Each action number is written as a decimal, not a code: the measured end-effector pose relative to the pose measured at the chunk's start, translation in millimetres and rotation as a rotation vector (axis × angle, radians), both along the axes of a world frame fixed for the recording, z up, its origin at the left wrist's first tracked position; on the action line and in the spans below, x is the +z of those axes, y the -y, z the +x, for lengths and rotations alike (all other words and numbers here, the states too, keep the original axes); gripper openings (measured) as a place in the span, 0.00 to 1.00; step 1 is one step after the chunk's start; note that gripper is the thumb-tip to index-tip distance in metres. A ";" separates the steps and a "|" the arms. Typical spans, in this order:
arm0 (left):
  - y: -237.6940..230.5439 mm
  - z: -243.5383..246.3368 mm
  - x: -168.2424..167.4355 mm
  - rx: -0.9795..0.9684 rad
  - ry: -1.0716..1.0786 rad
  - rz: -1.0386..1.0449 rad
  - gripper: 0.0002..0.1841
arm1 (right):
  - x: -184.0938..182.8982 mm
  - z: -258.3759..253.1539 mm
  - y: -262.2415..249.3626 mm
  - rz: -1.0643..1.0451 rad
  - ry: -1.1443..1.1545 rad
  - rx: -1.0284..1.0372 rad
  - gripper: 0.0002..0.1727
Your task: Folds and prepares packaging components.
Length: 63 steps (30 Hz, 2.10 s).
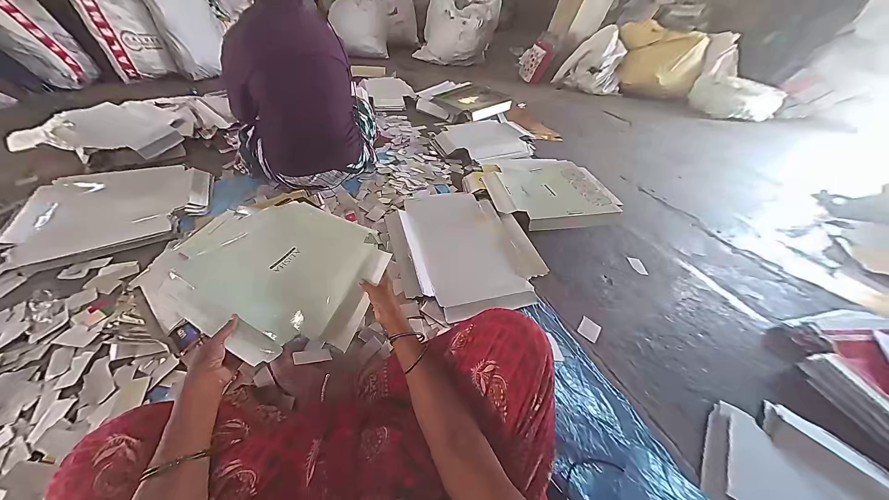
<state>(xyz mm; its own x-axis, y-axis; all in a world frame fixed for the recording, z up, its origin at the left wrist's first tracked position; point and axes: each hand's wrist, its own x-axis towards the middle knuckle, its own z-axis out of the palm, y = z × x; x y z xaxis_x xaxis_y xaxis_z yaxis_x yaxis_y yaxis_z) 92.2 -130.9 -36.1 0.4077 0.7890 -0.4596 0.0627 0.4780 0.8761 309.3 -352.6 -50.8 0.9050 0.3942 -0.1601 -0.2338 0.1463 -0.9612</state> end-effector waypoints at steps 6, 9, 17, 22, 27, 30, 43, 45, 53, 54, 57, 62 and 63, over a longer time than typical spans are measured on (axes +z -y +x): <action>11.6 2.6 8.9 0.072 -0.086 0.088 0.42 | 5.2 -2.2 0.2 0.031 -0.028 0.047 0.48; 11.3 1.5 13.8 0.044 -0.117 0.052 0.40 | 8.4 -5.2 -1.2 0.078 -0.064 0.070 0.43; 5.0 0.1 5.3 0.071 -0.059 0.183 0.36 | 17.1 -4.3 4.9 0.174 -0.074 0.118 0.37; 4.9 -6.4 7.3 0.071 -0.056 0.222 0.37 | 20.8 0.9 11.3 0.265 -0.208 -0.037 0.31; 8.7 -11.0 12.1 0.052 0.002 0.258 0.33 | 17.6 4.0 16.1 0.284 -0.253 -0.085 0.37; 11.8 -12.2 17.1 0.057 0.059 0.271 0.34 | 12.8 1.2 11.4 0.306 -0.262 -0.086 0.37; 13.0 -20.2 26.3 0.031 0.252 0.314 0.28 | 23.4 3.4 23.9 0.398 -0.254 -0.032 0.34; 12.2 -21.4 27.0 0.004 0.250 0.323 0.28 | 19.4 11.3 31.0 0.457 -0.169 -0.023 0.28; 10.5 -24.5 25.4 0.008 0.328 0.304 0.25 | 20.4 16.9 39.0 0.487 -0.096 0.032 0.26; 10.5 -25.2 26.6 -0.002 0.346 0.300 0.23 | 20.0 16.5 38.8 0.484 -0.107 0.044 0.27; 9.1 -28.9 27.6 -0.071 0.415 0.311 0.16 | 14.9 17.4 38.0 0.490 -0.103 0.100 0.27; 11.9 -27.6 31.5 -0.038 0.402 0.274 0.16 | 8.6 18.6 35.1 0.348 -0.098 0.111 0.21; 10.1 -27.5 29.9 -0.036 0.375 0.283 0.17 | 6.4 19.4 33.7 0.279 -0.113 0.097 0.21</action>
<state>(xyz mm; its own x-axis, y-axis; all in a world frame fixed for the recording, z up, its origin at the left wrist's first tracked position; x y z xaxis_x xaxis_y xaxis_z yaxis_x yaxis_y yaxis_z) 64.7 -140.9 -6.2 0.5341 0.8443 -0.0441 -0.2705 0.2201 0.9372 328.8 -386.3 -44.4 0.8436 0.5208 -0.1306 -0.3623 0.3726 -0.8543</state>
